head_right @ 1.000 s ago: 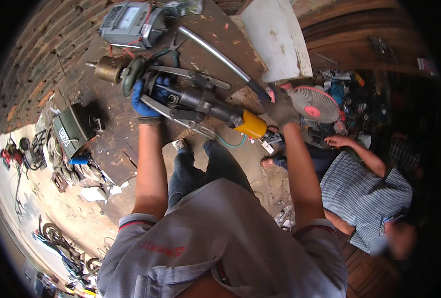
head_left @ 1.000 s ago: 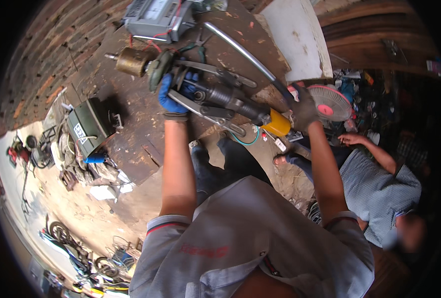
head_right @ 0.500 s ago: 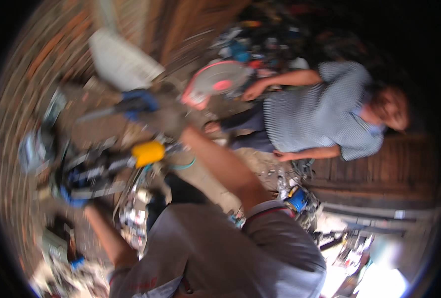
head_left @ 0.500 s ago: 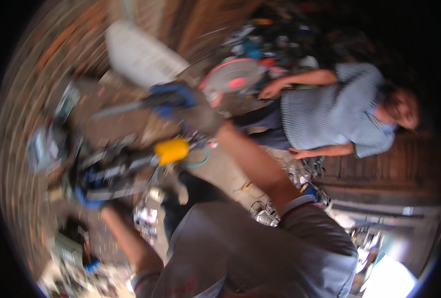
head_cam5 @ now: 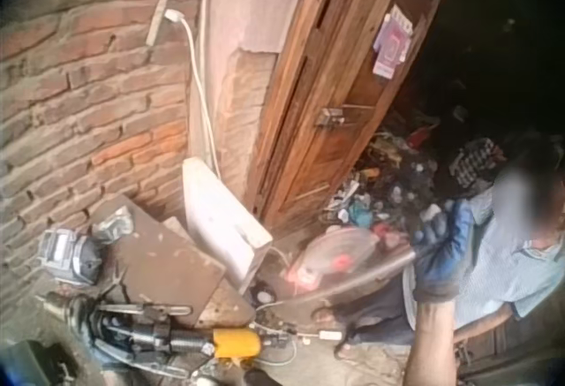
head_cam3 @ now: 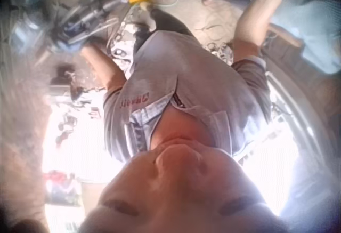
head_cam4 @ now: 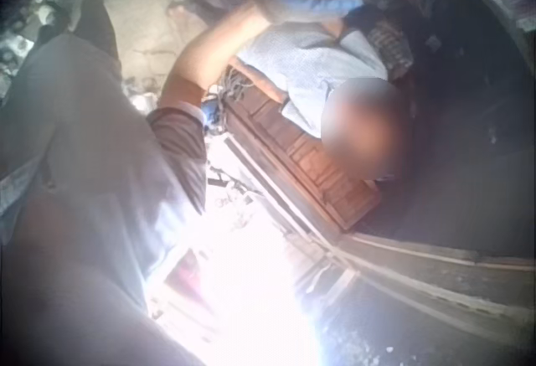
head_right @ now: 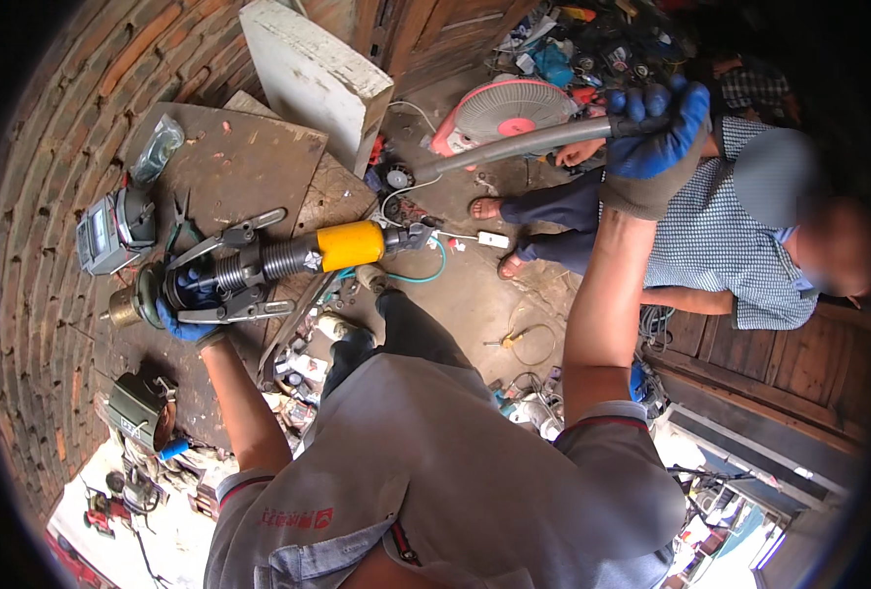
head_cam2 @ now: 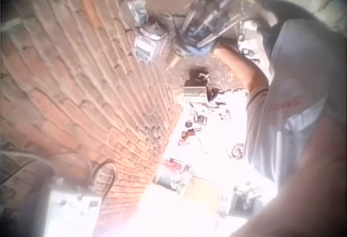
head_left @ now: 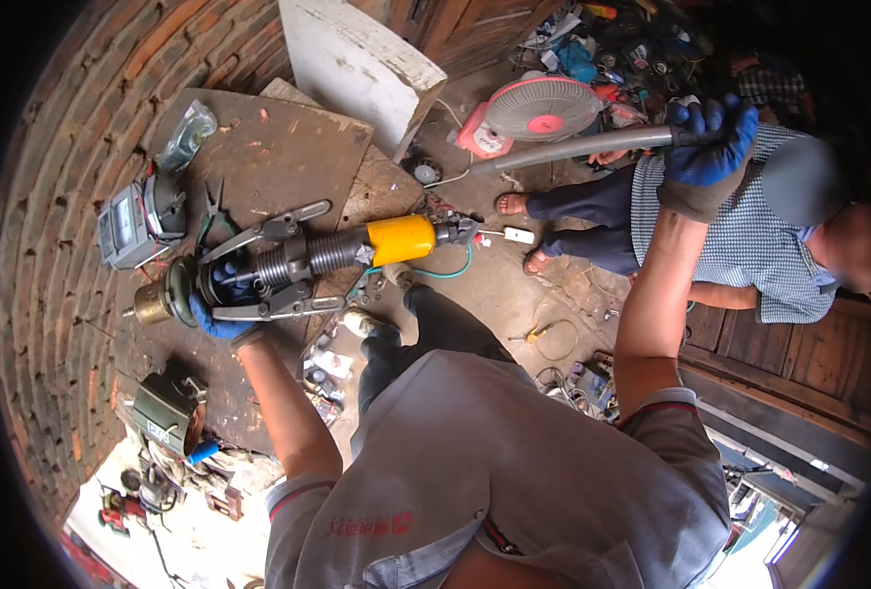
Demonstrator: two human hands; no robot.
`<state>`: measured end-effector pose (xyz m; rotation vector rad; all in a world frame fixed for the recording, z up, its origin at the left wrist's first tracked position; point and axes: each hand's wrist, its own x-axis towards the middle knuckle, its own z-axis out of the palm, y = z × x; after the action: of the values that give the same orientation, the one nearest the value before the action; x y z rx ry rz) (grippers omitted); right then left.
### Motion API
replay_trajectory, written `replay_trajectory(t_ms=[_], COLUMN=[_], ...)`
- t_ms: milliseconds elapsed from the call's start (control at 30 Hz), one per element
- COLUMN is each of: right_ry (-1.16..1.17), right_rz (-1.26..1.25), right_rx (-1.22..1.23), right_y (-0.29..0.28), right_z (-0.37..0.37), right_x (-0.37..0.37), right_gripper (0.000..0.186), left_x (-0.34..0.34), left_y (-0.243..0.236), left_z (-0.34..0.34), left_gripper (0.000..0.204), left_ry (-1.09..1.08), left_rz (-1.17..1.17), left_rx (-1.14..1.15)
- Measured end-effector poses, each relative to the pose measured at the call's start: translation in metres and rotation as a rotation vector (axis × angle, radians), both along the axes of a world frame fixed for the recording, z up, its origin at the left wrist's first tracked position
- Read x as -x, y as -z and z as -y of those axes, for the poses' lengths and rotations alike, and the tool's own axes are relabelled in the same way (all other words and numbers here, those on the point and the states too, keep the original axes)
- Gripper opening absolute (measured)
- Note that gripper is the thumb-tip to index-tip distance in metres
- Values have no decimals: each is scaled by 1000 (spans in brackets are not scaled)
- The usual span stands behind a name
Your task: The person uses a yellow impact wrench and pliers to work on a motor component on a cluttered workbench. They repeatedly tighten and loosen parts while another person stands nearby.
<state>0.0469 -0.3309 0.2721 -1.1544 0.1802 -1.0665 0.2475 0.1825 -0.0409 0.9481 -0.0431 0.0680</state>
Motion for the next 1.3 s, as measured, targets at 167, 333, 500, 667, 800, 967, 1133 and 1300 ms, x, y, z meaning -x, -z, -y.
replay_trajectory(t_ms=[167,333,500,667,800,967,1133,1300], right_ry=[-9,-72,-229,47,-180,-358,-587,-64], right_rz=[-203,-278,-303,-574,-611,-491,-315,-386], right_rx=[-83,-151,-137,-81,-63,-146,-593,-534], right_y=[25,63,73,68,111,126,227,195], right_z=[16,37,46,12,46,52,192,122], right_x=[-19,-31,-52,-102,-92,-61,36,9], right_gripper=[26,26,23,21,19,26,28,35], left_x=[3,4,1,3,3,1,-8,6], left_y=[-8,-19,-19,-21,-16,0,8,12], left_z=[1,14,16,19,21,1,8,-13], left_gripper=[59,55,42,52,51,60,60,68], left_ry=[12,-430,-358,-219,-217,-136,-275,11], left_rz=[-133,426,327,235,229,-36,180,-221], left_rx=[150,-1047,-747,-293,-527,-241,-309,414])
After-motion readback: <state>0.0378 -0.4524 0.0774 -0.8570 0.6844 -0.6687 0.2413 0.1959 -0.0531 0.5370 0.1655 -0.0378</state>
